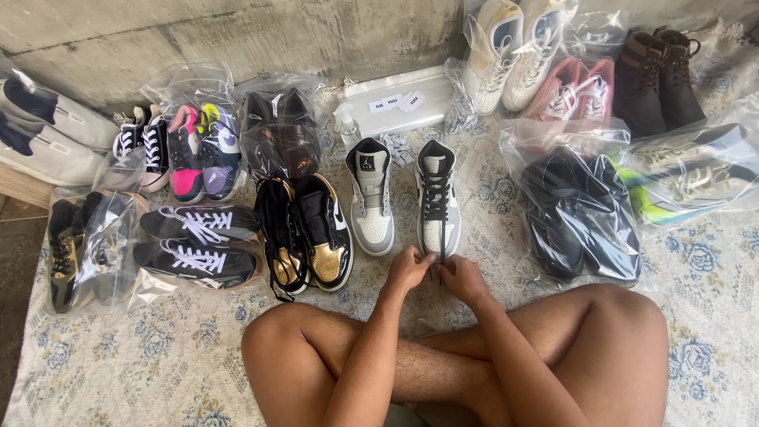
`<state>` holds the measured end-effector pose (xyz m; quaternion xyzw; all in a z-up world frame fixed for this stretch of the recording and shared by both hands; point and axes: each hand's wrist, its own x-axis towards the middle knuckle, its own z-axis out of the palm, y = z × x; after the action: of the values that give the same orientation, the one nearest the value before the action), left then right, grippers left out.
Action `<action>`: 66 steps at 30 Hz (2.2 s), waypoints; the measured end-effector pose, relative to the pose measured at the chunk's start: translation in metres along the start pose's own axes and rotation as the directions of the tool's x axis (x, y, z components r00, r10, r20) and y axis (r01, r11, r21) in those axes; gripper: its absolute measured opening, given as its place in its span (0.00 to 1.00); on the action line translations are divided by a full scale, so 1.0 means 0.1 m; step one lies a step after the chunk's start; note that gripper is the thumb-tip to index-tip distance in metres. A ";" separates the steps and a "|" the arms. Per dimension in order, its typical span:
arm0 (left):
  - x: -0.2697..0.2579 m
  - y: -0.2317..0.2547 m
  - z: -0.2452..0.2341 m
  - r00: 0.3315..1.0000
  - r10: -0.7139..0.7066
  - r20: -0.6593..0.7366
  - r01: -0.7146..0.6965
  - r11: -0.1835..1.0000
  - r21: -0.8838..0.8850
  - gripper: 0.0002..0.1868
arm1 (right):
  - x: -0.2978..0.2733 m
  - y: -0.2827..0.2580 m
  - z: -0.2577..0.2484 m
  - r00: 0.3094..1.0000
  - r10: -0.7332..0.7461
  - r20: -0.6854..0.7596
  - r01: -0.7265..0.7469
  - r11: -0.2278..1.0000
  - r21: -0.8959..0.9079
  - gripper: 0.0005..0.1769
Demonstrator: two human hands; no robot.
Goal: The person is sitting on the floor and threading laces through the eyelets of a high-top sneaker.
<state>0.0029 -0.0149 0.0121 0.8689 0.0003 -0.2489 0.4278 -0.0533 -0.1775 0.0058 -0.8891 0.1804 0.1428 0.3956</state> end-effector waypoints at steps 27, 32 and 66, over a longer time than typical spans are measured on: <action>-0.03 0.00 0.00 0.993 0.122 -0.012 -0.115 0.965 0.234 0.15 | -0.25 -0.29 -0.22 0.937 -0.145 -0.318 0.206 0.965 0.165 0.23; -0.31 0.41 -0.14 0.944 0.304 -0.131 -0.283 0.947 0.155 0.27 | -0.51 -0.65 -0.42 0.950 -0.279 -0.143 0.290 0.955 0.067 0.31; -0.03 0.35 -0.09 0.978 0.129 -0.165 -0.099 0.979 0.179 0.11 | 0.81 -1.09 -0.12 0.938 -0.088 -0.336 -0.005 0.964 -0.265 0.71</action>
<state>0.0113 -0.0301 0.0443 0.9193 -0.0331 -0.1456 0.3640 0.0680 -0.1351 0.0525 -0.9484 0.2076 -0.0011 0.2397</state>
